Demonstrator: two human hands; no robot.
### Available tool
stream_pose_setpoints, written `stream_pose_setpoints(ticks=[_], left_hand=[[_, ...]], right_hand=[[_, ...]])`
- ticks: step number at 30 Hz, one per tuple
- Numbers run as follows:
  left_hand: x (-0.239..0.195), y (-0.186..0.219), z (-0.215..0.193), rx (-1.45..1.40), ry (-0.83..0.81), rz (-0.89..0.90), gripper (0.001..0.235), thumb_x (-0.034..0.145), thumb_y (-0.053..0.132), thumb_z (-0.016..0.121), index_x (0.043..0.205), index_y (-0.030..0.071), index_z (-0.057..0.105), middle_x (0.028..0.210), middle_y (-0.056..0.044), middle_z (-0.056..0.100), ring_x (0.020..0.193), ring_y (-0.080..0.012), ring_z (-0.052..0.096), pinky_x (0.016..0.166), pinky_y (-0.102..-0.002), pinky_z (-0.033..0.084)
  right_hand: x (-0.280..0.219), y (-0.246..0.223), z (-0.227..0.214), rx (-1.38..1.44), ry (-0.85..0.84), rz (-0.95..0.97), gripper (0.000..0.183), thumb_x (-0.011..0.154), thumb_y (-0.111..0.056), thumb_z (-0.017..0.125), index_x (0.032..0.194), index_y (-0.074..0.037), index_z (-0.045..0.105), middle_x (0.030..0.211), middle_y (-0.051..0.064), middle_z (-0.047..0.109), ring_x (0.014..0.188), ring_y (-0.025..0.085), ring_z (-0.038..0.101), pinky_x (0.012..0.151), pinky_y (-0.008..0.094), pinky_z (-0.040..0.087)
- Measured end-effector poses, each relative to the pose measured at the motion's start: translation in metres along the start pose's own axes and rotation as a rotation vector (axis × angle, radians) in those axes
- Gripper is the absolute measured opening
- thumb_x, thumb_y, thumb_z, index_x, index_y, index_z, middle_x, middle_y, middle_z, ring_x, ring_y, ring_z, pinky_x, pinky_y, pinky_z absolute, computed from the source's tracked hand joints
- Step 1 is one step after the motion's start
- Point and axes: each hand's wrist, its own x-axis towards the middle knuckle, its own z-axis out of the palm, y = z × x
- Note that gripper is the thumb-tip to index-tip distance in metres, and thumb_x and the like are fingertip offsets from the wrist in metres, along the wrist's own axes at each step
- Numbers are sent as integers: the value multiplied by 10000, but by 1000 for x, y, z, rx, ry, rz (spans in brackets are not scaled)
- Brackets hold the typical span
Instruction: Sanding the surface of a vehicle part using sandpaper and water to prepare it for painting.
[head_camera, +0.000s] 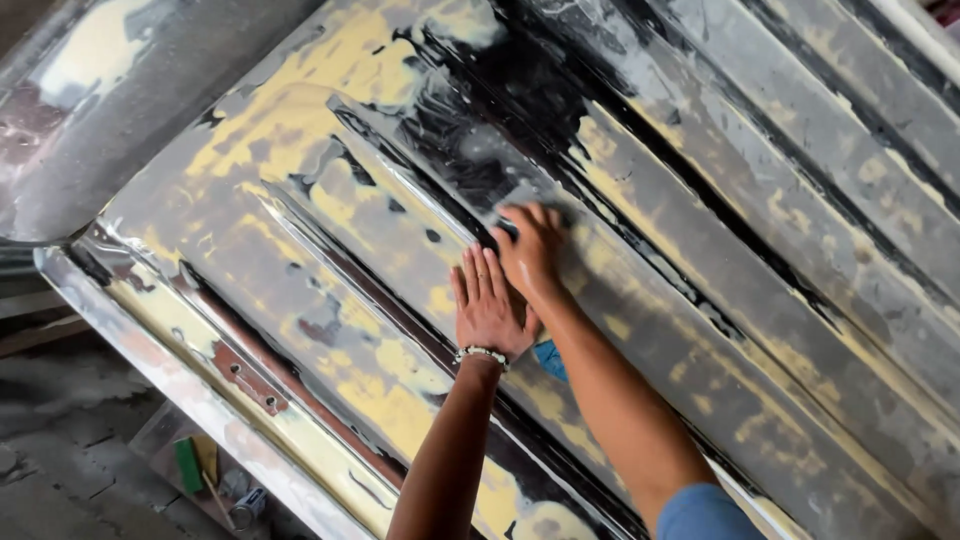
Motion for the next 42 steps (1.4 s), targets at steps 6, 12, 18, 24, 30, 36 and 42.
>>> stream_pose_setpoints(ticks=[6, 12, 18, 24, 30, 36, 42], left_hand=[[-3, 5, -3, 90, -97, -40, 1047, 857, 546, 471, 1586, -114, 111, 1684, -301, 80, 1576, -423, -6, 1245, -541, -36], [2, 9, -22, -24, -111, -38, 1089, 824, 626, 461, 1532, -123, 105, 1646, -310, 55, 1546, -414, -14, 1219, -545, -44], [0, 2, -5, 2, -112, -49, 1030, 864, 529, 457, 1573, -132, 110, 1680, -301, 67, 1577, -418, -15, 1250, -543, -51], [0, 8, -9, -6, -92, -28, 1036, 847, 526, 473, 1555, -137, 109, 1660, -314, 62, 1566, -409, -7, 1240, -537, -41], [3, 10, -21, 5, -141, -44, 1029, 839, 507, 480, 1575, -110, 111, 1687, -288, 43, 1579, -403, -30, 1252, -529, -57], [0, 8, -9, -62, -66, -23, 1004, 883, 550, 463, 1565, -99, 113, 1674, -288, 56, 1567, -404, -22, 1241, -547, -56], [2, 10, -19, 85, -166, -52, 1074, 837, 571, 487, 1588, -93, 103, 1686, -278, 55, 1578, -401, -16, 1251, -526, -48]], right_hand=[[-30, 24, -15, 18, 15, -55, 280, 868, -220, 766, 1140, -159, 736, 1176, 70, 658, 1096, 373, 567, 931, 517, 445], [17, -21, 15, 2, 1, 9, 250, 860, -218, 790, 1102, -168, 747, 1122, 55, 672, 1078, 366, 579, 920, 520, 445], [-24, 25, -4, -11, -45, 27, 267, 876, -236, 762, 1133, -168, 745, 1170, 58, 666, 1105, 373, 555, 961, 515, 433], [9, -6, 5, 10, -51, 40, 251, 869, -230, 777, 1109, -164, 743, 1157, 62, 670, 1110, 378, 563, 953, 527, 420], [-45, 25, -29, -97, -26, 51, 259, 865, -255, 751, 1111, -174, 741, 1183, 47, 668, 1094, 355, 565, 970, 528, 418], [6, -18, 13, -41, -57, 125, 271, 889, -279, 746, 1149, -205, 724, 1194, 22, 647, 1138, 332, 547, 959, 536, 402], [19, 15, 19, -65, -60, 49, 262, 950, -319, 723, 1184, -200, 718, 1197, 46, 626, 1162, 366, 522, 969, 575, 378]])
